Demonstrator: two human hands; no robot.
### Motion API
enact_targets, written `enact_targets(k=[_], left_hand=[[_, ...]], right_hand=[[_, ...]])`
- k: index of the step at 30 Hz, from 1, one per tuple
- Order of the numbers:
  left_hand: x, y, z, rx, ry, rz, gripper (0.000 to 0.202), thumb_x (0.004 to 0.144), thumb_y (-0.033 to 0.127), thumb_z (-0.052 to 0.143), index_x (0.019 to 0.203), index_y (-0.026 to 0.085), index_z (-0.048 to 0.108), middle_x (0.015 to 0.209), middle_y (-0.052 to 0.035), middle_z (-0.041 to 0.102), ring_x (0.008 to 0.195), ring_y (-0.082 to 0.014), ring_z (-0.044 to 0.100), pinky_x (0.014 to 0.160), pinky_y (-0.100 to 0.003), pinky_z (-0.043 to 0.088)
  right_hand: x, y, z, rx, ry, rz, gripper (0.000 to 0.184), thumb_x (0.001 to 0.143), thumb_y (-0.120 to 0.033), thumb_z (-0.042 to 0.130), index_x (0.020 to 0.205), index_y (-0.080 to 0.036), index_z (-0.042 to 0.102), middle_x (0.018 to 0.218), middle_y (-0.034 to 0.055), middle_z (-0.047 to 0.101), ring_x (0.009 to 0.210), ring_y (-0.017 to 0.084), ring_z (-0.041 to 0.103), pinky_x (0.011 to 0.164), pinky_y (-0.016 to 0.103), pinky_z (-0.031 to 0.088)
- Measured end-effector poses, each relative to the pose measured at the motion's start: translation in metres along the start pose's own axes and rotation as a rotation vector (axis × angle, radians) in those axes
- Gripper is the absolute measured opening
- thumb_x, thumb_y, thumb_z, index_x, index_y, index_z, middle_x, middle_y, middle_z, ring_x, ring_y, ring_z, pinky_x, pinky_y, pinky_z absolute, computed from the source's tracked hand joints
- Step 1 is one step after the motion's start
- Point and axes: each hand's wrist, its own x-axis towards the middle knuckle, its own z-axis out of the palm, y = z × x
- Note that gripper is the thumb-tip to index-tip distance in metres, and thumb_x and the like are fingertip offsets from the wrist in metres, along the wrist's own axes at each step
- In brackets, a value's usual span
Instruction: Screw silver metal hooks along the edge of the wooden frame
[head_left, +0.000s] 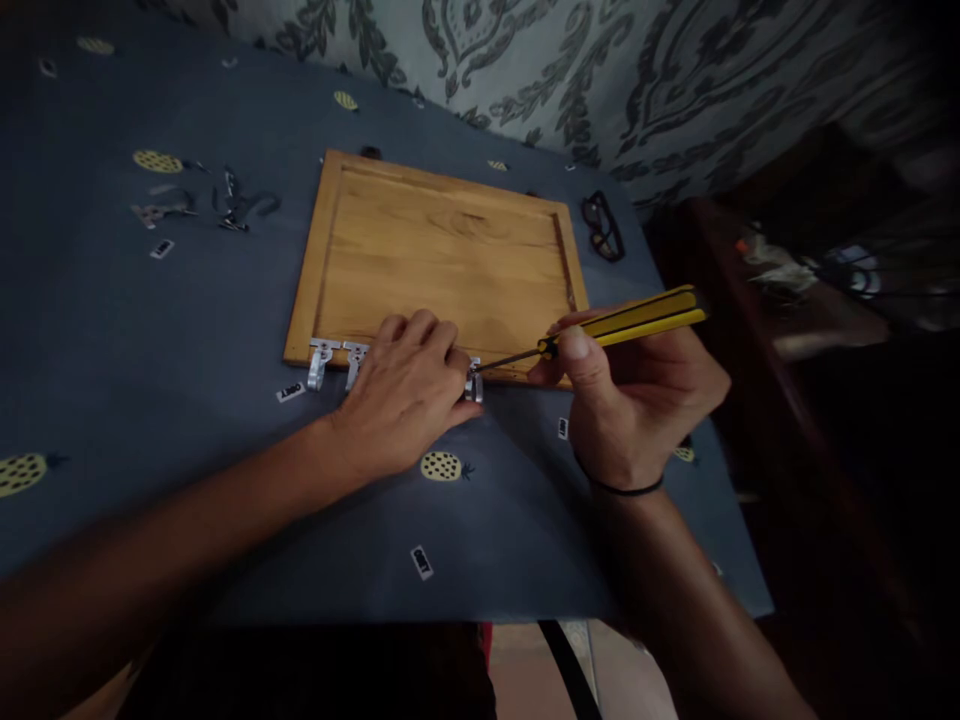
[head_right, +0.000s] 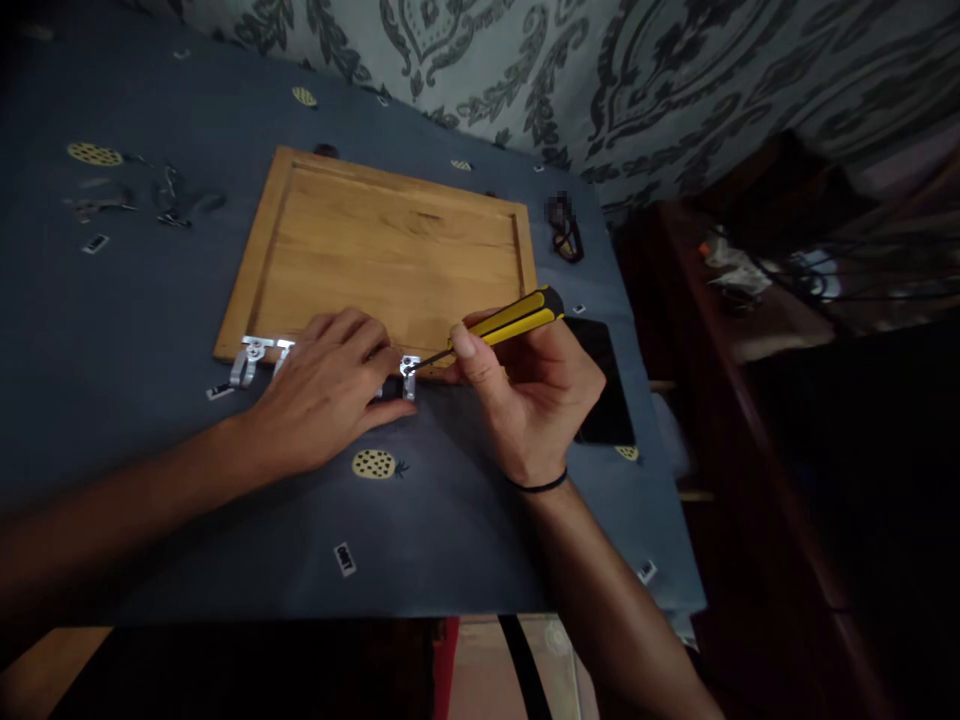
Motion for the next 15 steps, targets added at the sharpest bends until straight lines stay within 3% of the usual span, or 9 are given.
enact_targets(k=[9,15], left_hand=[[0.0,0.001,0.002,0.0,0.013,-0.01,0.034,0.097,0.044,0.081,0.107,0.011,0.08,0.104,-0.0141,0.073,0.111,-0.0338,0.062,0.093,-0.044,0.047],[0.0,0.001,0.0,0.001,-0.009,-0.014,0.033,0.097,0.043,0.081,0.107,0.011,0.079,0.105,-0.0145,0.073,0.113,-0.0343,0.064,0.094,-0.044,0.048]], right_hand=[[0.003,-0.012,-0.013,-0.038,-0.2,0.118,0.021,0.089,-0.039,0.088,0.103,-0.024,0.084,0.106,0.0048,0.086,0.066,0.016,0.078,0.063,0.032,0.071],[0.007,-0.01,-0.013,-0.001,-0.228,0.139,0.022,0.089,-0.042,0.087,0.105,-0.028,0.084,0.099,0.002,0.086,0.058,0.015,0.075,0.053,0.028,0.065]])
